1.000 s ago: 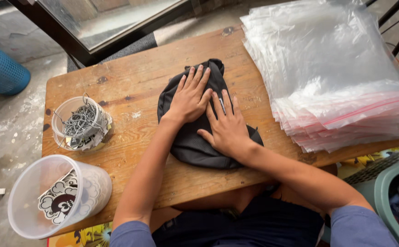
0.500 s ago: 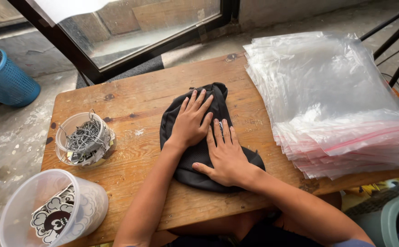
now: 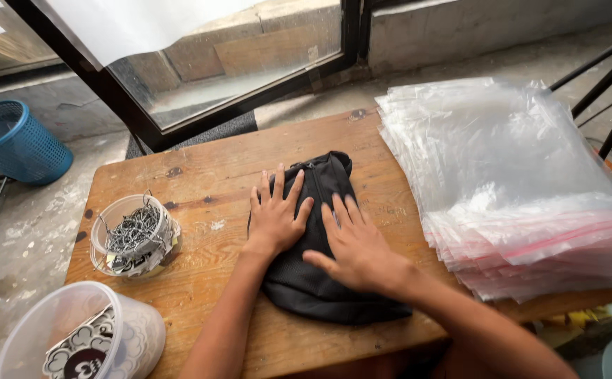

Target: The person cleans a black sling bag by first wiping it with their hands and then scrubbing it with a blue brush. They then attach a decorative keychain to the bag's zipper.

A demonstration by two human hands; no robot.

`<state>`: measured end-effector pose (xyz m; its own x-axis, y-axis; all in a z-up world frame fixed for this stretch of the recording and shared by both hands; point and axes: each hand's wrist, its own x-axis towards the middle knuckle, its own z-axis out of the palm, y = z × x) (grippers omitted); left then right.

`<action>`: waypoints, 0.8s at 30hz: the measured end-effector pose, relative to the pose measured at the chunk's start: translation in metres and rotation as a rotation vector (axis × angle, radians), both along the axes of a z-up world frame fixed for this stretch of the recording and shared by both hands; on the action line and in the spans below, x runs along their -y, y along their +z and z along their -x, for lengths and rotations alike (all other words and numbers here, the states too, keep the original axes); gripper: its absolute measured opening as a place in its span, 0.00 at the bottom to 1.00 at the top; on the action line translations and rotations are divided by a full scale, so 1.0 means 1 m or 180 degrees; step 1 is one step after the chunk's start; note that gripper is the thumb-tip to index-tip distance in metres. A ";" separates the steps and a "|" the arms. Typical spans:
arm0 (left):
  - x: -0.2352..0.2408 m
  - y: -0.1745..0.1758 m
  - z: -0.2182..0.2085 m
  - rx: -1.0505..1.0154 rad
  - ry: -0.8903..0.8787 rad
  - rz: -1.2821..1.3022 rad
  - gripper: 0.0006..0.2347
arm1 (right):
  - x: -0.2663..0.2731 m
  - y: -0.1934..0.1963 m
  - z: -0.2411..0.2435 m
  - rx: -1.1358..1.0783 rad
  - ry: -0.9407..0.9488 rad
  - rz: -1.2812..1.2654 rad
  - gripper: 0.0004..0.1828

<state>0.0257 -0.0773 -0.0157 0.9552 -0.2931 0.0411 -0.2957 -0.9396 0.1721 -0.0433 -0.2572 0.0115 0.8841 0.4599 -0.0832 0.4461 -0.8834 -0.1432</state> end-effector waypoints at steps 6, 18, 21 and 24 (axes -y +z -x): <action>-0.001 -0.017 0.001 0.0342 -0.0055 -0.0186 0.27 | -0.007 -0.018 -0.054 0.0331 0.0135 0.0022 0.52; 0.004 -0.019 -0.003 0.0356 0.0039 -0.0109 0.27 | -0.023 -0.047 -0.086 0.1063 -0.0249 -0.0209 0.51; 0.003 -0.024 0.009 0.0270 0.0023 -0.0057 0.27 | -0.023 -0.065 -0.071 0.1619 -0.0157 -0.0466 0.46; 0.003 -0.016 -0.002 0.0280 0.0048 -0.0059 0.28 | -0.020 -0.054 -0.077 0.1489 -0.0103 -0.0592 0.50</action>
<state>0.0279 -0.0807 -0.0318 0.9524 -0.2803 0.1199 -0.2948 -0.9469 0.1285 0.0341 -0.2369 -0.0428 0.8212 0.4009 0.4061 0.4728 -0.8764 -0.0910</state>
